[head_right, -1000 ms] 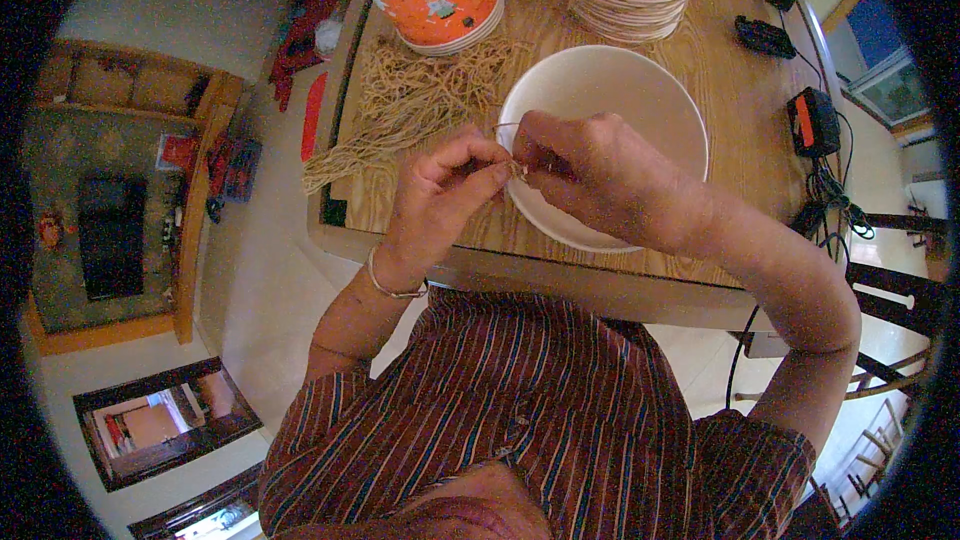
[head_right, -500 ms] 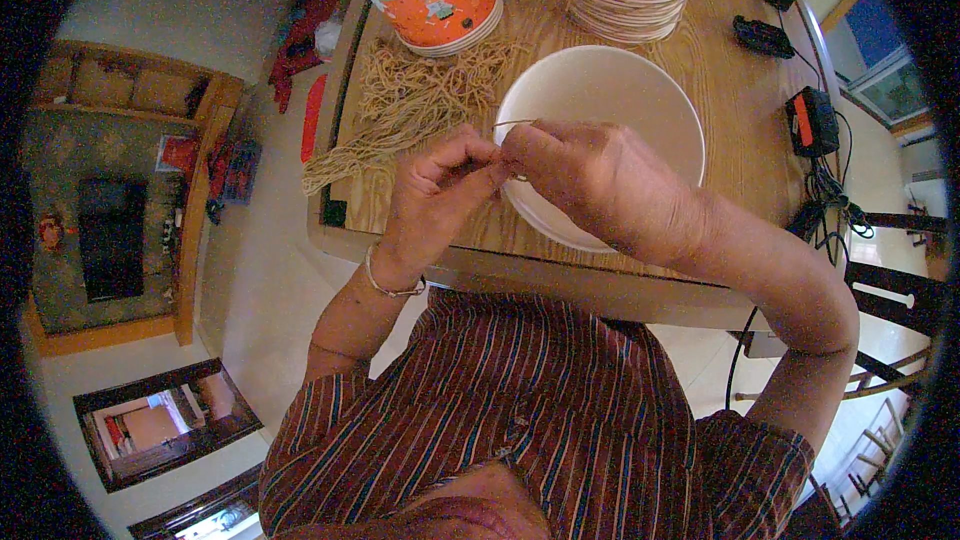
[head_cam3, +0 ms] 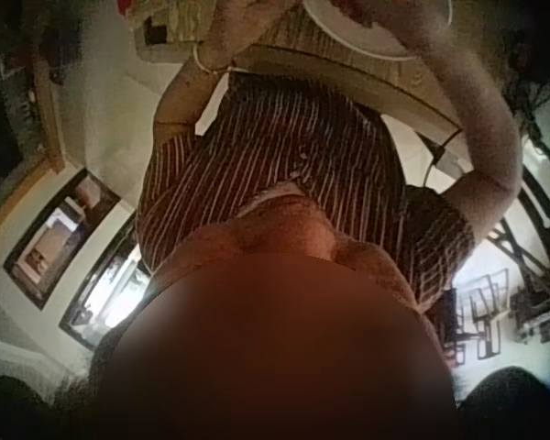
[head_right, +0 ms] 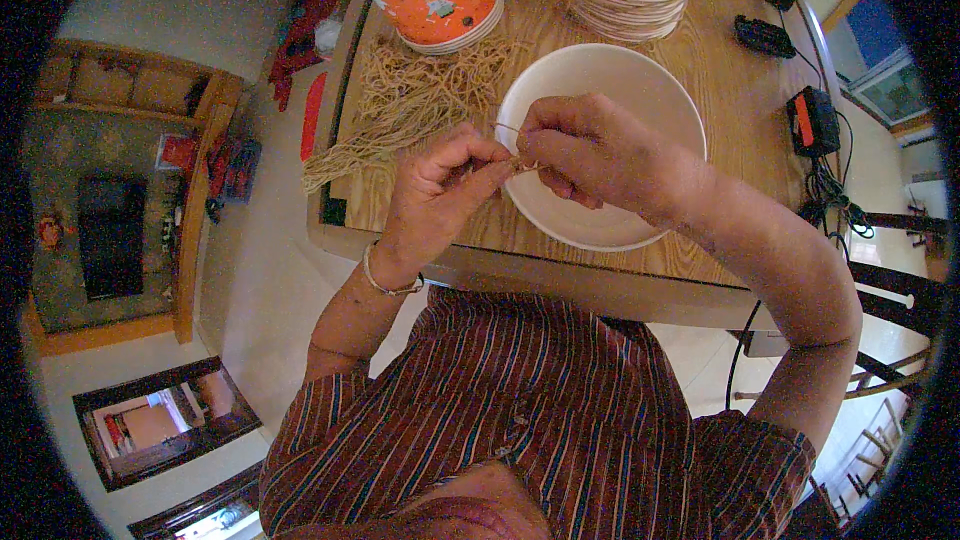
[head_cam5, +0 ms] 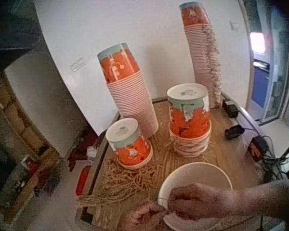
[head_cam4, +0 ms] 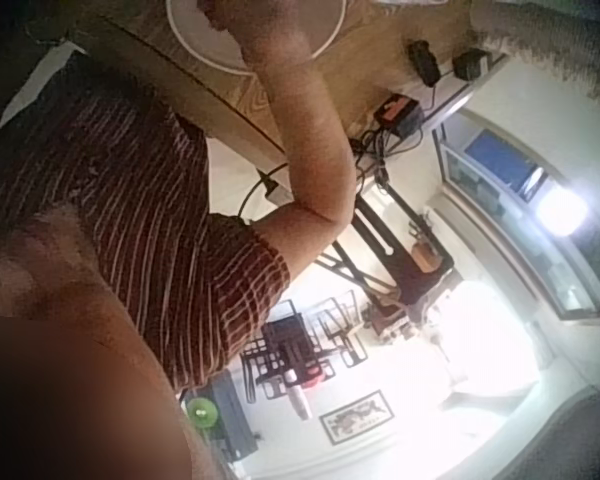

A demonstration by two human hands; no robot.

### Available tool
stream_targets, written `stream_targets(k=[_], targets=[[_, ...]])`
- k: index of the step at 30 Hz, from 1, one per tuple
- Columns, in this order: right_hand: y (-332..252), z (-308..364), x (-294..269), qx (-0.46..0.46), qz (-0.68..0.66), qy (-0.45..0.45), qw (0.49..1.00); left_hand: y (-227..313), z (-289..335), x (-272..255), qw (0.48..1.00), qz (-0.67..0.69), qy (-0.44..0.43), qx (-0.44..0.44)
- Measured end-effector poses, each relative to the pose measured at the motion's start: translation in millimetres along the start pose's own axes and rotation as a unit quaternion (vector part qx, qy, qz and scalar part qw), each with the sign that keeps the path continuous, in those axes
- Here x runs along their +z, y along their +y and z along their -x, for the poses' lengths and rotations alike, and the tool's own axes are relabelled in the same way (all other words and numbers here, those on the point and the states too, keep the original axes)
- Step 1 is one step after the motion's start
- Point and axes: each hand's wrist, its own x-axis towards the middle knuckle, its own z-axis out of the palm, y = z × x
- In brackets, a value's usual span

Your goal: Tying decorative or securing raffia/string around paper bowls.

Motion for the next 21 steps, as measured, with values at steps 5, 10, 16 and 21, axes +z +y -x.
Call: stream_targets(k=[5,10,16,21], targets=[[3,1,1,-0.008,-0.053,0.021,0.998,-2,0,2,1.0,0.022,0.0,-0.008],[1,4,1,-0.004,-0.028,0.038,0.999,-2,-1,2,1.0,0.024,-0.001,-0.008],[5,8,1,-0.052,-0.017,0.071,0.996,-2,-1,1,1.0,0.028,-0.005,-0.014],[13,12,7,-0.158,0.04,0.074,0.984,-2,-2,3,1.0,0.021,-0.001,0.001]])
